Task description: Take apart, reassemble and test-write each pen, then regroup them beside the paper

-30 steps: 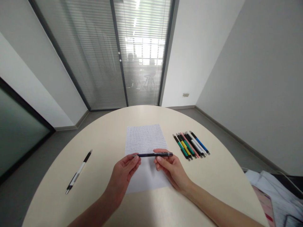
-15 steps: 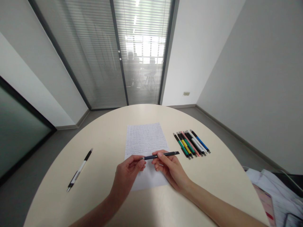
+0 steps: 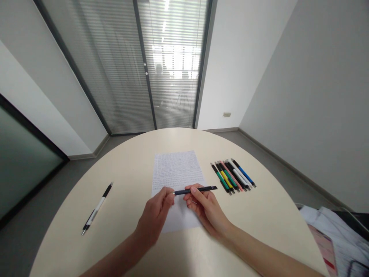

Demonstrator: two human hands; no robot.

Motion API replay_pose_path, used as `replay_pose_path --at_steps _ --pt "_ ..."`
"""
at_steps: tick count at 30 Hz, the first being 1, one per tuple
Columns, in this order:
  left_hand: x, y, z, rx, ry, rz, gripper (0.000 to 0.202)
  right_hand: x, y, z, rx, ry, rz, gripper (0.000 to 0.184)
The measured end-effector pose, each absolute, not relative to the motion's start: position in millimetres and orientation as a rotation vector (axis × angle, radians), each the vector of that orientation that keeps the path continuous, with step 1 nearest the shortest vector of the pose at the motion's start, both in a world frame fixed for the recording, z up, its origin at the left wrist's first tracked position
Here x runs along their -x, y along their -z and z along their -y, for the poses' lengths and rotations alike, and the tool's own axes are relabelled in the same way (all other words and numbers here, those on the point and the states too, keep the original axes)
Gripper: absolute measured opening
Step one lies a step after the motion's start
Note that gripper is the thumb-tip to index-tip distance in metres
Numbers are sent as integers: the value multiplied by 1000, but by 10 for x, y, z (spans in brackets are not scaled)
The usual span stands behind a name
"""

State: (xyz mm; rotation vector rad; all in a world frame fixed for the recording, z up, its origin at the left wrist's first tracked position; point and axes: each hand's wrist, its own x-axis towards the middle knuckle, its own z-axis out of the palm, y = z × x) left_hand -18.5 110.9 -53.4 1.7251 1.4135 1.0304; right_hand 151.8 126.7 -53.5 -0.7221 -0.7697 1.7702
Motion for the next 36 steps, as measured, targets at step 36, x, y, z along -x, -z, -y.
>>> replay_pose_path --at_steps 36 --pt "202 674 -1225 -1287 -1326 -1233 32 -1509 554 -1275 748 -1780 646 27"
